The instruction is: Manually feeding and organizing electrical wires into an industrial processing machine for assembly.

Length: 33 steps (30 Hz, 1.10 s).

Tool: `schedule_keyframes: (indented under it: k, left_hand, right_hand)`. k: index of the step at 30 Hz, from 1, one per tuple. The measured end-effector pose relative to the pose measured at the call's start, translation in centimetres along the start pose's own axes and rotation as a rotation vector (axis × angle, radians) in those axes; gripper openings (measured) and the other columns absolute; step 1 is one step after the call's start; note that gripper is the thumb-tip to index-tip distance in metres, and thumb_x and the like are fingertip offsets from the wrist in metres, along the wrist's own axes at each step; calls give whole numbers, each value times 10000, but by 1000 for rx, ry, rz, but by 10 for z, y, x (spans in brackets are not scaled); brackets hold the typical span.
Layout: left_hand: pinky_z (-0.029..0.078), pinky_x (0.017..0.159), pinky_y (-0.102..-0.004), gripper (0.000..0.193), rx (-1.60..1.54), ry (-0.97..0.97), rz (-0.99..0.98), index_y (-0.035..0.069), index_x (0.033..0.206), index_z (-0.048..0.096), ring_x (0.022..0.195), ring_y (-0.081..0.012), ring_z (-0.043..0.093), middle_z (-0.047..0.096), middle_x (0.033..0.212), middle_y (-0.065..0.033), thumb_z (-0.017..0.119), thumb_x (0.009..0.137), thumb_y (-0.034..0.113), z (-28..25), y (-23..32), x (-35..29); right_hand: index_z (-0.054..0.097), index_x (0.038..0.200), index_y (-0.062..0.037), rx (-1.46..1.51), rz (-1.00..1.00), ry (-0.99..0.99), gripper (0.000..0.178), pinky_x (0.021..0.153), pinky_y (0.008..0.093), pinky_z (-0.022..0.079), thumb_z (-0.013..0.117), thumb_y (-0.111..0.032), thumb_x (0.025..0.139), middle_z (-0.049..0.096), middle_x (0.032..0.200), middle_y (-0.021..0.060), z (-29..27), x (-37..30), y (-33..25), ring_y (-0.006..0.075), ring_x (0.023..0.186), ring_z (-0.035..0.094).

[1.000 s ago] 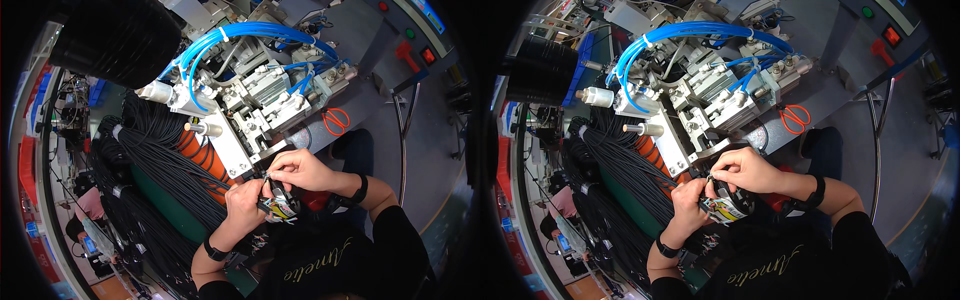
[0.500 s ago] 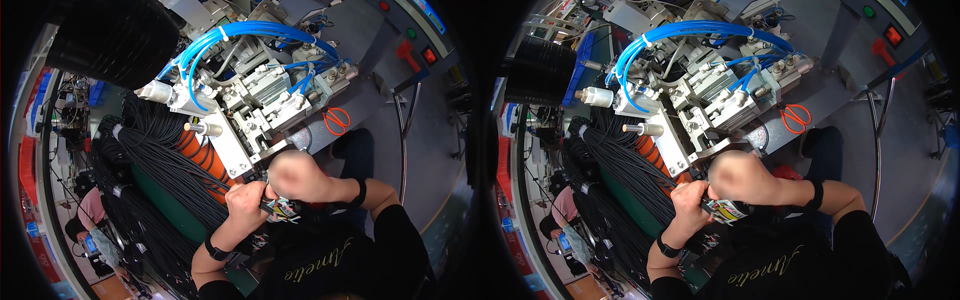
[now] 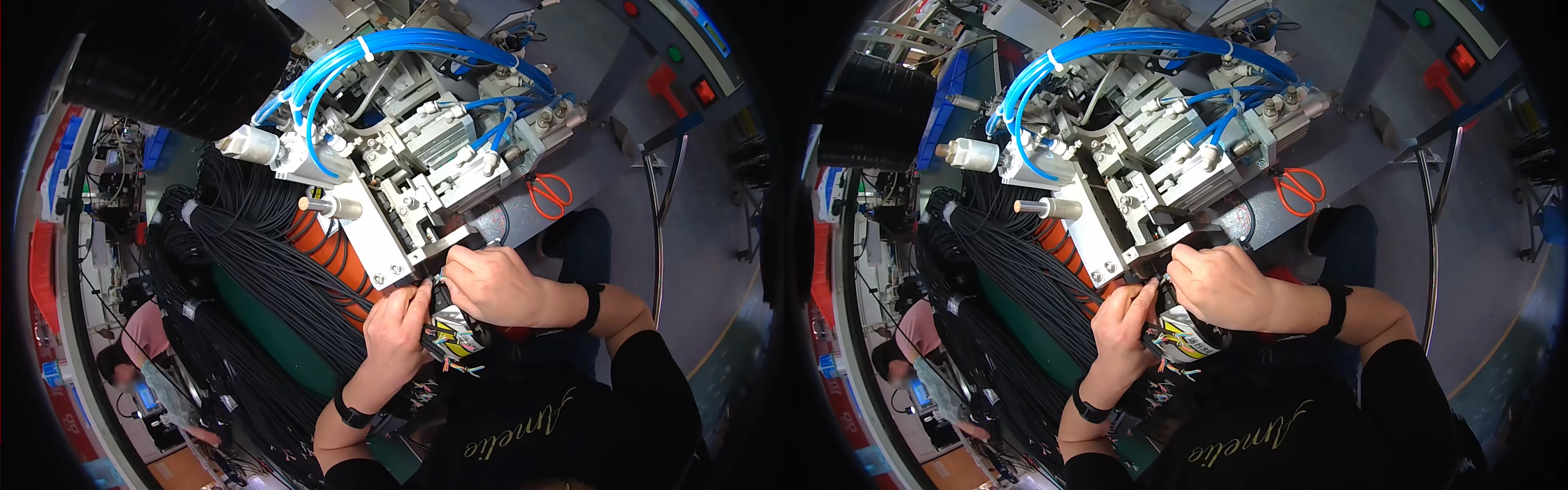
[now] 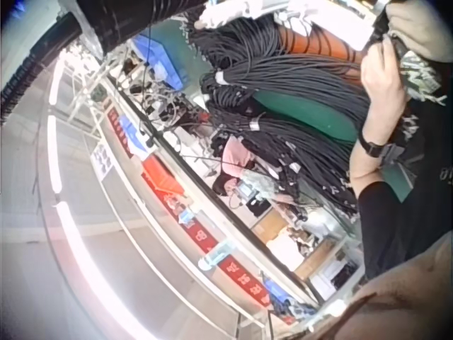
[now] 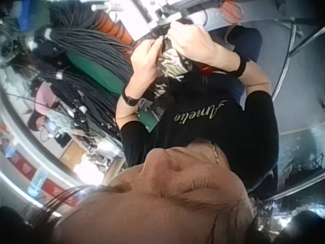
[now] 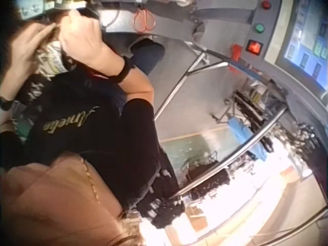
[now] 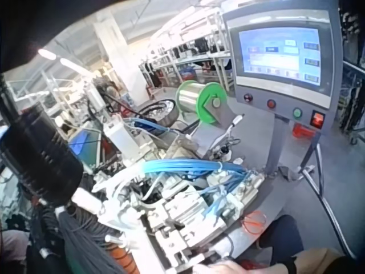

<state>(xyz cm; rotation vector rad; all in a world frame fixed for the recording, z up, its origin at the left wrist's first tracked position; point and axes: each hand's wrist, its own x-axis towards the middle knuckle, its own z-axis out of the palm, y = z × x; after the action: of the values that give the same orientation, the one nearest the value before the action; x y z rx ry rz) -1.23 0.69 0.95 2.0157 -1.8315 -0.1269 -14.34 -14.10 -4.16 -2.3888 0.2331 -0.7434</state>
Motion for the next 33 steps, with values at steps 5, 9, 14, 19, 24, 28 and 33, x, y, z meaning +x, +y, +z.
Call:
schedule_keyframes:
  k: [5, 9, 14, 19, 24, 28, 33]
  left_hand:
    - [497, 648, -350, 625, -65, -6, -5, 21, 1175, 661, 764, -263, 610, 588, 891, -90, 740, 556, 68, -1, -1, 1]
    - [493, 641, -346, 614, -42, -12, -12, 20, 1188, 663, 757, -260, 602, 574, 880, -87, 729, 580, 77, 1, -1, 2]
    - [460, 637, -343, 541, 13, -38, 139, 9, 1249, 632, 720, -222, 555, 528, 853, -67, 660, 723, 132, 2, -9, -3]
    - [460, 639, -340, 466, 81, -101, 149, -3, 1226, 640, 726, -221, 553, 513, 837, -70, 584, 771, 75, -4, -2, 3]
    - [464, 654, -349, 459, 106, -105, 135, 5, 1227, 641, 748, -226, 556, 513, 844, -72, 580, 777, 76, -3, -7, 5]
    - [463, 667, -362, 459, 103, -84, 113, 30, 1203, 657, 771, -231, 561, 527, 872, -74, 616, 747, 58, -5, -6, 7]
    - [444, 666, -366, 478, -68, 15, -7, 49, 1127, 682, 795, -244, 565, 550, 916, -83, 705, 650, 31, -10, -19, -8]
  right_hand:
    - [557, 768, -46, 48, 12, 45, 118, 518, 348, 468, 662, -93, 793, 520, 798, 75, 4, -2, 0, 221, 614, 615]
    - [559, 767, -48, 29, -7, 91, 103, 518, 344, 468, 651, -91, 788, 519, 799, 72, 8, -4, 3, 212, 617, 614]
    - [598, 832, -30, -86, -16, -18, 99, 531, 357, 487, 670, -83, 792, 563, 825, 73, 0, -3, -5, 234, 605, 615]
    - [573, 762, -52, -114, 12, -124, 83, 489, 338, 478, 643, -95, 780, 550, 786, 60, -8, 4, -6, 207, 560, 603]
    - [605, 784, -40, 92, 32, 129, 75, 492, 362, 491, 658, -91, 794, 606, 787, 75, 4, 1, 1, 250, 558, 618]
    - [629, 790, -33, 113, 72, -14, 84, 518, 379, 503, 674, -101, 809, 647, 763, 94, -3, 10, 7, 288, 590, 635]
    - [639, 782, -33, 390, 252, -81, 111, 528, 366, 496, 692, -123, 820, 641, 683, 90, -3, 10, 15, 277, 574, 630]
